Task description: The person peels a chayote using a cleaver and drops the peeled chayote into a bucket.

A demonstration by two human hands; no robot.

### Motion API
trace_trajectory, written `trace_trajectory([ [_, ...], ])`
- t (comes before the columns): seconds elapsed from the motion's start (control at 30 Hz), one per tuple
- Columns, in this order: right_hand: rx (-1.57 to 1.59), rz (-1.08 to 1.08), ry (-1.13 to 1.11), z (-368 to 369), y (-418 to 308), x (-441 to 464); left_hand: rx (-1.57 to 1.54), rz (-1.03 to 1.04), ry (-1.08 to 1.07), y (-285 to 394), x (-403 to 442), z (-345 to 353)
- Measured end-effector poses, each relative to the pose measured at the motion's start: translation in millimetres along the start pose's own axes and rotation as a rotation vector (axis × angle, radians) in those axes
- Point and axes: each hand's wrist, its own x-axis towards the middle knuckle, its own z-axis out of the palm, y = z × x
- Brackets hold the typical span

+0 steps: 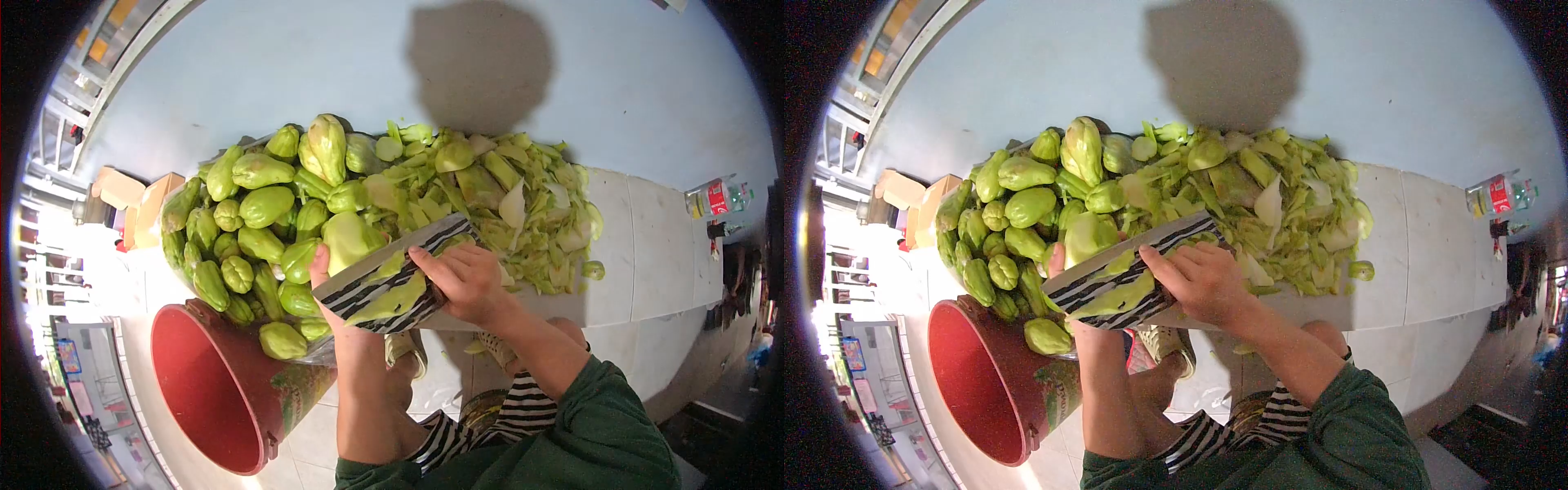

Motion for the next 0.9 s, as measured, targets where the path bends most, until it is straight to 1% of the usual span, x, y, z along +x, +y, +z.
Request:
trace_trajectory([
  [0.1, -0.008, -0.011, -0.006, -2.6, -1.6, 1.7, -0.038, -0.014, 0.034, -3.8, 1.9, 3.3],
  [0.17, -0.001, -0.027, 0.016, -2.1, -1.2, 4.1, -0.016, 0.020, 0.062, -5.1, 1.2, 3.8],
  [0.33, 0.020, -0.018, 0.036, -1.8, -2.1, 4.4, 0.004, 0.059, 0.044, -3.9, -2.8, 3.4],
  [0.4, 0.015, 0.083, 0.009, 3.3, 4.5, -2.3, 0.038, 0.079, 0.040, -3.3, -3.9, 4.3],
  [0.43, 0.013, 0.083, 0.009, 7.3, 9.1, -4.0, -0.020, 0.130, 0.099, -2.0, -2.3, 5.5],
  [0.47, 0.043, 0.135, 0.036, 12.1, 14.6, -4.7, -0.078, 0.182, 0.158, 0.2, -1.0, 5.9],
  [0.5, 0.074, 0.186, 0.062, 13.9, 16.7, -3.9, -0.079, 0.162, 0.083, 4.7, -1.6, 3.4],
  [0.53, 0.073, 0.185, 0.062, 12.5, 16.4, -4.2, -0.080, 0.163, 0.082, 5.1, -1.4, 4.1],
  [0.6, 0.019, 0.131, -0.025, 6.6, 13.5, -2.6, -0.092, 0.172, 0.064, 6.5, -2.1, 7.8],
  [0.63, 0.022, 0.131, -0.026, 5.2, 10.3, -0.8, -0.029, 0.173, 0.027, 5.4, -3.3, 4.8],
  [0.67, 0.058, 0.139, -0.010, 4.1, 6.7, 0.8, -0.026, 0.172, 0.030, 5.2, -4.6, 4.4],
  [0.73, 0.089, 0.148, 0.006, 2.7, 6.3, 1.5, -0.038, 0.147, -0.030, 4.2, -6.3, 6.0],
  [0.8, 0.178, 0.112, 0.042, 0.3, 11.6, 3.4, -0.016, 0.150, -0.062, 6.5, -7.1, -1.6],
  [0.87, 0.183, 0.123, 0.070, 2.0, 20.7, 3.0, -0.202, -0.031, -0.378, 10.3, -4.5, -17.7],
  [0.9, 0.190, 0.137, 0.098, 2.5, 23.3, 2.4, -0.158, -0.004, -0.307, 10.0, -7.6, -12.1],
])
